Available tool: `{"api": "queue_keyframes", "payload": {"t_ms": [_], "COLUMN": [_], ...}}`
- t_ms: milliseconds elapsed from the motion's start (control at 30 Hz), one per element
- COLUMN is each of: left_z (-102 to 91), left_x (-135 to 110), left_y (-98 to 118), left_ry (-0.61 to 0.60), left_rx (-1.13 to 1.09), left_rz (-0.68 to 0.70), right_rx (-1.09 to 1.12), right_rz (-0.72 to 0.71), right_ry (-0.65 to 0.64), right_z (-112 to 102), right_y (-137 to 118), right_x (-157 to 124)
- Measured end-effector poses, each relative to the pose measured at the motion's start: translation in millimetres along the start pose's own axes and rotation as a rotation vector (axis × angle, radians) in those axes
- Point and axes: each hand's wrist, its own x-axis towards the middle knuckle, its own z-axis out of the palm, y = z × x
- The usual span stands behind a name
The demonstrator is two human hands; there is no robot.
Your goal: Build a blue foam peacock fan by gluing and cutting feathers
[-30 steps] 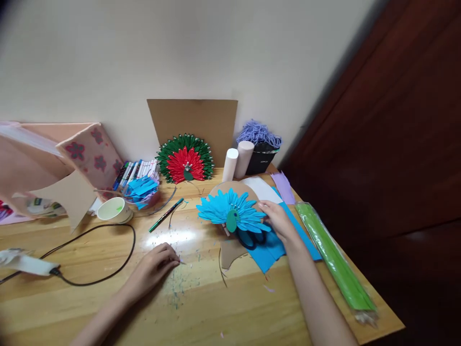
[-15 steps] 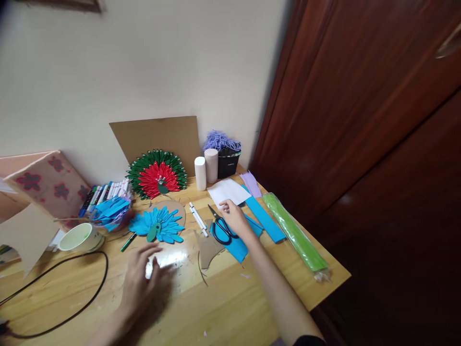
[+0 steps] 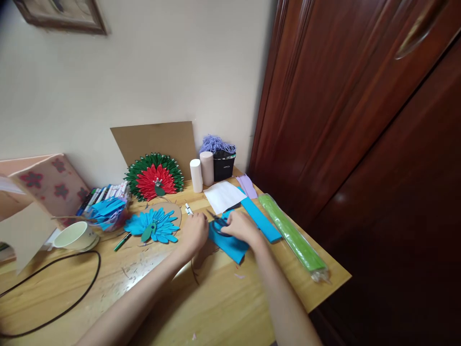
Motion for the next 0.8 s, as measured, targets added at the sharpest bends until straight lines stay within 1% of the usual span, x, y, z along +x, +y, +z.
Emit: {"api": "queue_keyframes", "payload": {"t_ms": [100, 167, 233, 300, 367, 433, 500, 600, 667, 700, 733, 800], "left_z": [9.0, 15.9, 22.4, 27.2, 27.9, 21.2, 4.4, -38.3, -70.7, -85.0, -96.9, -111.7], "left_x": [10.4, 16.3, 21.4, 26.0, 29.8, 31.7, 29.5, 13.2, -7.1, -19.4, -32.7, -59.7], "left_y": [7.1, 11.9, 15.5, 17.2, 16.7, 13.1, 5.5, -16.4, -38.7, -51.8, -65.5, -93.1], "left_ry": [-0.045, -0.091, -0.144, -0.212, -0.273, -0.287, -0.260, -0.194, -0.095, -0.058, -0.019, -0.001], "left_rx": [-0.035, -0.077, -0.130, -0.203, -0.285, -0.378, -0.463, -0.579, -0.793, -0.857, -0.891, -0.925], "left_rz": [0.030, 0.025, -0.007, -0.037, -0.062, -0.064, -0.052, -0.017, 0.007, 0.005, -0.002, -0.026], "right_rx": [0.280, 0.421, 0.425, 0.380, 0.353, 0.329, 0.274, 0.160, 0.066, 0.017, -0.029, -0.105], "right_rz": [0.068, 0.078, 0.101, 0.121, 0.133, 0.139, 0.138, 0.131, 0.118, 0.110, 0.099, 0.074], "right_ry": [0.125, 0.241, 0.411, 0.534, 0.577, 0.572, 0.544, 0.435, 0.353, 0.318, 0.285, 0.216], "right_z": [-29.0, -39.9, -41.9, -38.0, -32.4, -28.1, -25.3, -19.8, -12.8, -8.3, -3.4, 6.1], "right_y": [26.4, 38.0, 42.0, 40.9, 39.3, 40.3, 43.9, 48.8, 49.1, 48.7, 48.4, 49.2], "right_x": [-5.3, -4.6, -0.9, 3.8, 7.9, 10.8, 13.2, 17.0, 19.7, 20.8, 21.9, 23.4]}}
